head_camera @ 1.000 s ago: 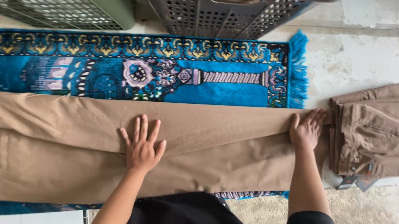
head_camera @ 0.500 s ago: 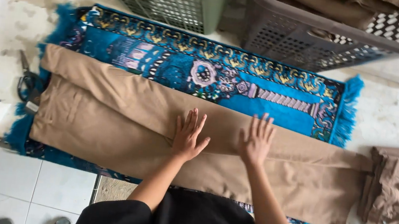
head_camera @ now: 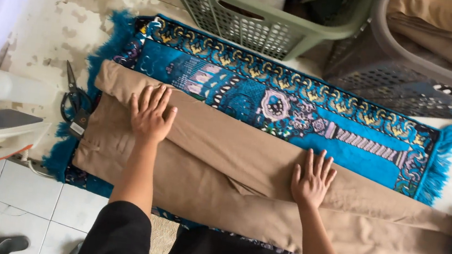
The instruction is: The person lays a pair of beige trousers flat on a patterned mat, folds one leg over the other, and smooths the fabric. They then spray the trousers with a liquid from a spray bottle and iron the folded trousers with a handheld iron.
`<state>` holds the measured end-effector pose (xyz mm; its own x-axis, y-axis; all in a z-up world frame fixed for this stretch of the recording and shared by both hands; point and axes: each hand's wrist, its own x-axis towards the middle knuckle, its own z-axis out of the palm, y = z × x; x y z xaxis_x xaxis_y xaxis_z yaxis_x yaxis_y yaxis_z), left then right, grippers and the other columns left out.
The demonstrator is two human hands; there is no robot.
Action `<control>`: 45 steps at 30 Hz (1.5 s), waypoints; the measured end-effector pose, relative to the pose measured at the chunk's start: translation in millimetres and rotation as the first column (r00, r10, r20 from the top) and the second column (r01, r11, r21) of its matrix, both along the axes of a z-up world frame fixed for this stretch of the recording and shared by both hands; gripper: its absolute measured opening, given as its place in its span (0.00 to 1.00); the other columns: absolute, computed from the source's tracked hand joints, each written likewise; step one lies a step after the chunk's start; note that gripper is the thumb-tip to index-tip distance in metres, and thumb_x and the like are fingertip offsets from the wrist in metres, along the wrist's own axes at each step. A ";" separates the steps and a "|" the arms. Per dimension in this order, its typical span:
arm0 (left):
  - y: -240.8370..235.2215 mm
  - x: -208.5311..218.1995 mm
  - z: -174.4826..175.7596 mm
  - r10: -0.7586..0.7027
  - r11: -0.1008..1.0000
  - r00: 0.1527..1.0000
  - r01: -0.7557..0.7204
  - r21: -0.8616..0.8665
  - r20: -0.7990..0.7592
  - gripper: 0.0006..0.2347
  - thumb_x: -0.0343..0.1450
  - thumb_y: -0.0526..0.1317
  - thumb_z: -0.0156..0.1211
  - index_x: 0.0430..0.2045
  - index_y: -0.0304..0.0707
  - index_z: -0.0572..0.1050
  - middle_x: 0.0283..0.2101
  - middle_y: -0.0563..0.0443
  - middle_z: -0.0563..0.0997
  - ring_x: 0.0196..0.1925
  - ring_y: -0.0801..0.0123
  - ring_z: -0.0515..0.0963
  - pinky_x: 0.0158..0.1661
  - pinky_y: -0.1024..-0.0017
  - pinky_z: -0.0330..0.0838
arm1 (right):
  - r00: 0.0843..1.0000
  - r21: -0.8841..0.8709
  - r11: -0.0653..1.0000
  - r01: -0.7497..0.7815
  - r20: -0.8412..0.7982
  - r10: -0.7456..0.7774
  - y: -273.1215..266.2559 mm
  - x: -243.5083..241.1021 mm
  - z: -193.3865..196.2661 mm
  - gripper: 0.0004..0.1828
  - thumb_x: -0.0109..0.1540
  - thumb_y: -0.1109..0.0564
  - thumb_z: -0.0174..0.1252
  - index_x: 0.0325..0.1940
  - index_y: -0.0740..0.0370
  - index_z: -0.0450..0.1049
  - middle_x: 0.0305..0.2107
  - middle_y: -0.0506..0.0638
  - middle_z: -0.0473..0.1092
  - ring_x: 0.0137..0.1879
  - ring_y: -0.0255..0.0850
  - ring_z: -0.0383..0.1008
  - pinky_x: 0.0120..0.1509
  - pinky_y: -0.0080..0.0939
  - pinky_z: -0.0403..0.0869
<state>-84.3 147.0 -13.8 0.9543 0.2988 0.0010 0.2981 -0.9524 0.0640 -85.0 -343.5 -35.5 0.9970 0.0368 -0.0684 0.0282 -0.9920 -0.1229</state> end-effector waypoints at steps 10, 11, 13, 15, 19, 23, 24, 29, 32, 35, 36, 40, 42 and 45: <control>81.0 39.0 2.6 0.416 0.848 0.858 -0.485 -0.211 -0.302 0.28 0.76 0.62 0.24 0.75 0.70 0.47 0.80 0.62 0.41 0.81 0.70 0.37 0.72 0.38 0.21 | 1.000 -0.002 1.000 0.016 -0.021 -0.016 3.8 4.4 -4.2 0.37 0.68 0.37 0.39 0.81 0.44 0.51 0.79 0.54 0.42 0.83 0.57 0.37 0.82 0.67 0.40; 81.9 40.6 -4.1 0.413 0.872 0.870 -0.463 -0.160 -0.269 0.28 0.76 0.62 0.25 0.75 0.68 0.49 0.80 0.59 0.44 0.81 0.69 0.39 0.72 0.39 0.18 | 1.000 -0.002 1.000 0.017 -0.017 -0.017 4.8 5.6 -3.9 0.37 0.67 0.37 0.39 0.81 0.44 0.51 0.79 0.54 0.42 0.83 0.58 0.37 0.82 0.68 0.40; 74.3 23.7 -13.6 0.415 0.888 0.876 -0.449 -0.102 -0.245 0.28 0.76 0.62 0.26 0.75 0.66 0.51 0.79 0.56 0.47 0.81 0.67 0.41 0.72 0.39 0.16 | 1.000 -0.001 1.000 0.010 -0.023 -0.010 -0.4 -0.5 -3.5 0.37 0.67 0.38 0.40 0.81 0.45 0.51 0.79 0.55 0.42 0.83 0.58 0.37 0.82 0.68 0.40; 69.6 24.2 -19.3 0.139 0.949 0.922 -0.229 0.218 0.362 0.29 0.71 0.46 0.58 0.68 0.31 0.68 0.71 0.36 0.67 0.75 0.48 0.60 0.69 0.38 0.39 | 1.000 -0.001 1.000 0.004 -0.010 -0.004 0.2 2.0 -9.6 0.37 0.68 0.38 0.39 0.81 0.44 0.50 0.80 0.55 0.41 0.83 0.58 0.36 0.81 0.69 0.40; -15.8 17.4 2.3 -0.147 0.983 0.901 0.086 0.164 0.409 0.29 0.68 0.46 0.61 0.65 0.31 0.70 0.70 0.29 0.66 0.72 0.33 0.60 0.66 0.31 0.46 | 0.997 0.041 0.996 0.080 -0.026 -0.079 32.8 6.6 -1.0 0.41 0.65 0.36 0.41 0.82 0.43 0.45 0.79 0.58 0.39 0.82 0.61 0.34 0.80 0.73 0.40; -106.0 2.9 -8.7 -0.455 0.809 0.791 0.559 -0.182 0.410 0.26 0.71 0.45 0.54 0.67 0.38 0.66 0.69 0.43 0.68 0.73 0.53 0.64 0.69 0.46 0.51 | 0.915 0.049 0.969 -0.243 0.344 0.212 136.5 10.1 -1.8 0.37 0.65 0.43 0.54 0.76 0.58 0.61 0.70 0.65 0.57 0.76 0.64 0.51 0.78 0.61 0.50; -122.7 5.7 -17.7 -0.511 0.770 0.764 0.610 -0.186 0.394 0.27 0.72 0.45 0.51 0.69 0.40 0.63 0.72 0.45 0.65 0.74 0.58 0.62 0.72 0.53 0.49 | 0.869 0.043 0.940 -0.339 0.396 0.296 173.1 16.0 -6.2 0.40 0.62 0.39 0.54 0.73 0.61 0.63 0.67 0.67 0.60 0.73 0.63 0.58 0.76 0.62 0.57; -91.8 12.5 -1.5 -0.482 0.842 0.862 0.506 -0.190 0.159 0.28 0.71 0.55 0.51 0.68 0.51 0.65 0.73 0.55 0.64 0.75 0.62 0.59 0.70 0.47 0.47 | 0.849 0.039 0.862 -0.505 0.206 0.487 164.9 29.2 -0.7 0.34 0.65 0.34 0.44 0.75 0.40 0.60 0.75 0.47 0.53 0.80 0.50 0.50 0.76 0.61 0.53; -42.0 19.1 15.7 -0.355 0.919 0.932 0.363 -0.153 0.078 0.27 0.72 0.57 0.49 0.69 0.58 0.65 0.72 0.54 0.66 0.73 0.58 0.62 0.69 0.44 0.48 | 0.863 -0.065 0.894 -0.444 0.238 0.446 77.7 31.9 0.5 0.29 0.65 0.33 0.47 0.71 0.32 0.67 0.74 0.45 0.57 0.79 0.49 0.53 0.75 0.61 0.55; 11.2 23.1 5.4 -0.224 0.967 0.974 0.227 -0.117 0.036 0.25 0.75 0.55 0.46 0.70 0.62 0.65 0.73 0.60 0.66 0.74 0.64 0.63 0.70 0.44 0.42 | 0.978 -0.095 0.980 -0.176 0.100 0.185 -6.1 17.8 5.9 0.29 0.67 0.36 0.44 0.74 0.29 0.61 0.76 0.44 0.53 0.81 0.48 0.48 0.79 0.65 0.47; 29.1 25.2 -1.6 -0.187 0.978 0.982 0.189 -0.087 0.032 0.24 0.76 0.54 0.44 0.71 0.64 0.63 0.74 0.66 0.64 0.75 0.70 0.60 0.72 0.45 0.36 | 0.999 -0.116 0.993 0.026 -0.028 -0.030 -29.7 10.8 9.1 0.31 0.68 0.36 0.41 0.78 0.27 0.54 0.79 0.43 0.47 0.83 0.49 0.42 0.81 0.70 0.41; 55.6 33.1 -5.7 -0.069 0.990 0.995 0.078 -0.117 0.075 0.24 0.75 0.56 0.45 0.70 0.63 0.66 0.74 0.67 0.63 0.79 0.63 0.53 0.72 0.38 0.32 | 0.905 -0.058 0.914 0.401 -0.130 -0.405 -72.1 3.2 -5.5 0.33 0.70 0.30 0.30 0.81 0.26 0.42 0.80 0.44 0.32 0.84 0.53 0.26 0.77 0.81 0.30; 69.6 39.1 -22.1 0.077 0.988 0.993 -0.064 -0.140 0.091 0.22 0.79 0.52 0.38 0.70 0.57 0.65 0.74 0.63 0.64 0.77 0.56 0.54 0.70 0.40 0.36 | 0.902 -0.043 0.914 0.404 -0.152 -0.405 -73.4 4.5 -6.6 0.35 0.69 0.28 0.29 0.81 0.28 0.41 0.80 0.45 0.30 0.84 0.52 0.25 0.77 0.81 0.28; 81.0 48.4 -24.0 0.179 0.976 0.983 -0.171 -0.133 0.051 0.22 0.81 0.52 0.32 0.71 0.57 0.64 0.76 0.58 0.61 0.78 0.61 0.55 0.71 0.42 0.28 | 0.897 -0.028 0.912 0.410 -0.167 -0.409 -69.1 0.7 -2.1 0.36 0.70 0.30 0.30 0.82 0.32 0.42 0.80 0.47 0.30 0.84 0.54 0.25 0.79 0.78 0.29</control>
